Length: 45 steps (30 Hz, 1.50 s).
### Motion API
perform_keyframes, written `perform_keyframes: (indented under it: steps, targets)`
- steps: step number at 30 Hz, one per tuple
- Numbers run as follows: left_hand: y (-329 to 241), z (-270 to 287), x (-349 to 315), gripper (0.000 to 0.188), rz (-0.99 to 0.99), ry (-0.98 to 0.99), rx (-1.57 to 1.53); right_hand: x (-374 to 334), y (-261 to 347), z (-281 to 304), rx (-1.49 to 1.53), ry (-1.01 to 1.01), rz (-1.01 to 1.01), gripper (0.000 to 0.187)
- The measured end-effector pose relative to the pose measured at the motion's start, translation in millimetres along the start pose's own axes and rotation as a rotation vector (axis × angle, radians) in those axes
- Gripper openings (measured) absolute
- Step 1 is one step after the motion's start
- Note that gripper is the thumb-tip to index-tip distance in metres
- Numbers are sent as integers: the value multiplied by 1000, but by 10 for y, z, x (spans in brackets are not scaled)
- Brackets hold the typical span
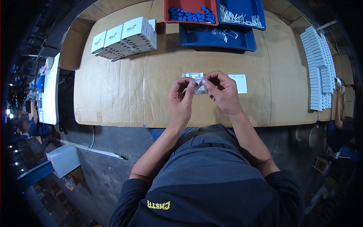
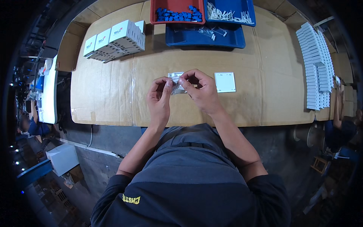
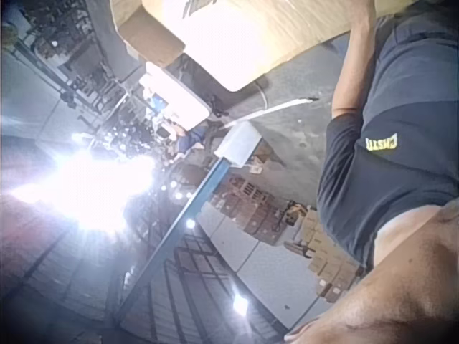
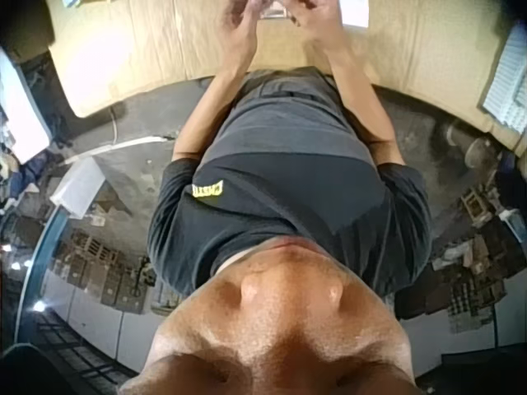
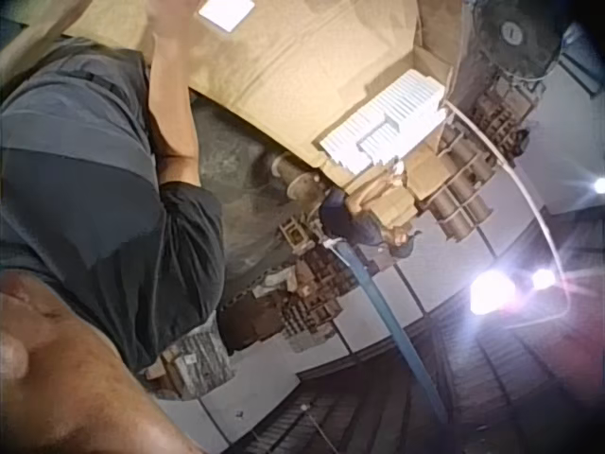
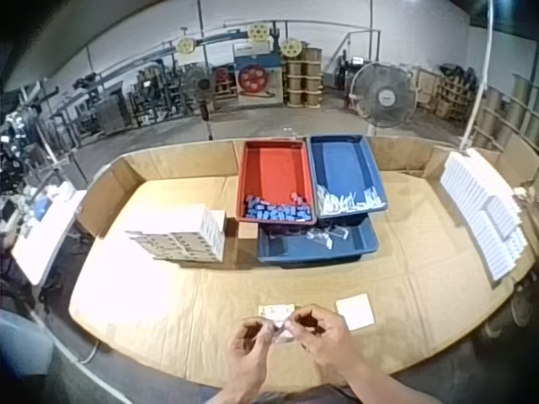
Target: The recorder is assembling small hardware components into plastic housings and packaging them into boxes in a factory setting.
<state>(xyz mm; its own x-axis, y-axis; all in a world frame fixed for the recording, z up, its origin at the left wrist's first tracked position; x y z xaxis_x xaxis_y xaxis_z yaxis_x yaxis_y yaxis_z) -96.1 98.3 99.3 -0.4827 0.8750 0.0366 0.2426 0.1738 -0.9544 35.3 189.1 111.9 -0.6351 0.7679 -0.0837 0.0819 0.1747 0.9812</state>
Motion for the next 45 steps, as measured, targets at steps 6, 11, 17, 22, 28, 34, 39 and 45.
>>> perform_keyframes:
  steps: [6,11,17,22,28,34,39,45]
  targets:
    - [29,19,5,17,-9,-13,-41,10,24,-15,-16,-9,-17,13]
    - [33,34,9,17,1,3,-55,8,16,1,16,2,-47,13]
    - [25,38,3,16,-5,20,-31,9,0,-18,30,30,-2,13]
    - [14,8,-14,17,34,32,-67,-13,-42,-47,93,45,-36,12]
    - [-9,17,2,17,48,92,-47,-7,-31,-42,117,70,-63,11]
    - [7,8,-6,15,58,69,-65,-6,-36,-35,59,53,-26,11]
    - [14,23,-8,14,39,75,31,-4,3,-69,38,62,-34,10]
    - [4,23,-2,15,100,54,38,9,-68,6,-3,83,-109,11]
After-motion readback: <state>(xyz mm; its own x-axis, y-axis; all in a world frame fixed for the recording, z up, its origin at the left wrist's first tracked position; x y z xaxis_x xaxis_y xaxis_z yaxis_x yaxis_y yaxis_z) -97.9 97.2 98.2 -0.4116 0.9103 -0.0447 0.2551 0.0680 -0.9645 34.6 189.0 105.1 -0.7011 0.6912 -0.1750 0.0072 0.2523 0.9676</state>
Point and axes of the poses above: each hand's wrist, its own x-axis towards the middle knuckle, its own z-axis out of the back of the hand, y = z × x, the point moved 4 cm from there along x, towards the middle knuckle, and after that the axes turned 5 degrees about y, right-handed, at the moved point
